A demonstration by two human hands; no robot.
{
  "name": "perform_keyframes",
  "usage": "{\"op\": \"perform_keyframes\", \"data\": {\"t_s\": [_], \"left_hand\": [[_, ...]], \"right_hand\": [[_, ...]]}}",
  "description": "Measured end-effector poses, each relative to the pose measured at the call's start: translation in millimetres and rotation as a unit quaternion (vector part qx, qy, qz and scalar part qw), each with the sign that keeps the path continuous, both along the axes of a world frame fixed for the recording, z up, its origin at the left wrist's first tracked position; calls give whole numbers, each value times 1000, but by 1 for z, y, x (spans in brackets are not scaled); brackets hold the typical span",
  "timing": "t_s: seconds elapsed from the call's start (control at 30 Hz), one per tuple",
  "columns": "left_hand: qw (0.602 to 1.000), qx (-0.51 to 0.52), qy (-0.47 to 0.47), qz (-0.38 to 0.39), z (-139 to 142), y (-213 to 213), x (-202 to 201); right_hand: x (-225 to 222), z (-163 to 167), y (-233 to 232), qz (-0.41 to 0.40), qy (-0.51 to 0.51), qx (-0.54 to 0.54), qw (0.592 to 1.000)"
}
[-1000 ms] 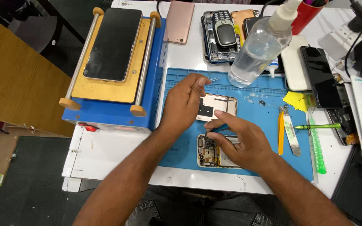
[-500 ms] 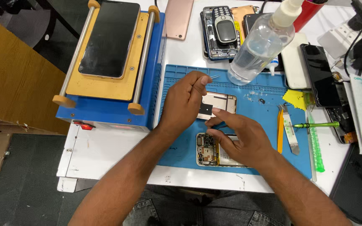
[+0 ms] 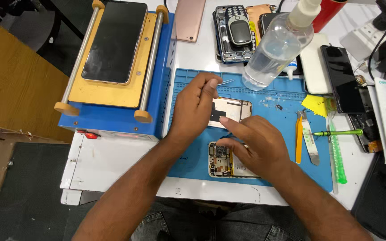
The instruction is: The person repairs a smartphone at a workbench, using a blue screwdriver to unscrew and pry components from an opened phone lying on a blue repair mat. They handle small screws and internal parts, occasionally repositioning the phone body and a second disassembled phone frame on the mat.
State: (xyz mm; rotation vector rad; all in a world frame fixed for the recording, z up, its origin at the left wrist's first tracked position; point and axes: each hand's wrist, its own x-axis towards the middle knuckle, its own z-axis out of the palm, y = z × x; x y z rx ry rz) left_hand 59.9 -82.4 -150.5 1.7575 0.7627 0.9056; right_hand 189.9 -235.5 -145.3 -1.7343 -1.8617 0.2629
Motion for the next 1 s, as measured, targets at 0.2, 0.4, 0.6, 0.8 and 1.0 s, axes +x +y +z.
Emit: {"op": "perform_keyframes", "data": {"t_s": [0.2, 0.4, 0.6, 0.8, 1.0], "left_hand": [[1000, 2, -26, -1, 0, 2, 0], [999, 0, -45, 5, 1, 0, 0], [999, -3, -52, 6, 1, 0, 1], [999, -3, -47, 12, 0, 1, -2], [999, 28, -22, 16, 2, 4, -2]], "right_hand": [[-6, 0, -1, 24, 138, 13, 990], [-7, 9, -1, 89, 184, 93, 974], [-8, 8, 1, 81, 151, 80, 982], [-10, 1, 5, 45, 91, 62, 993], [-5, -1, 4, 22, 132, 57, 989]]}}
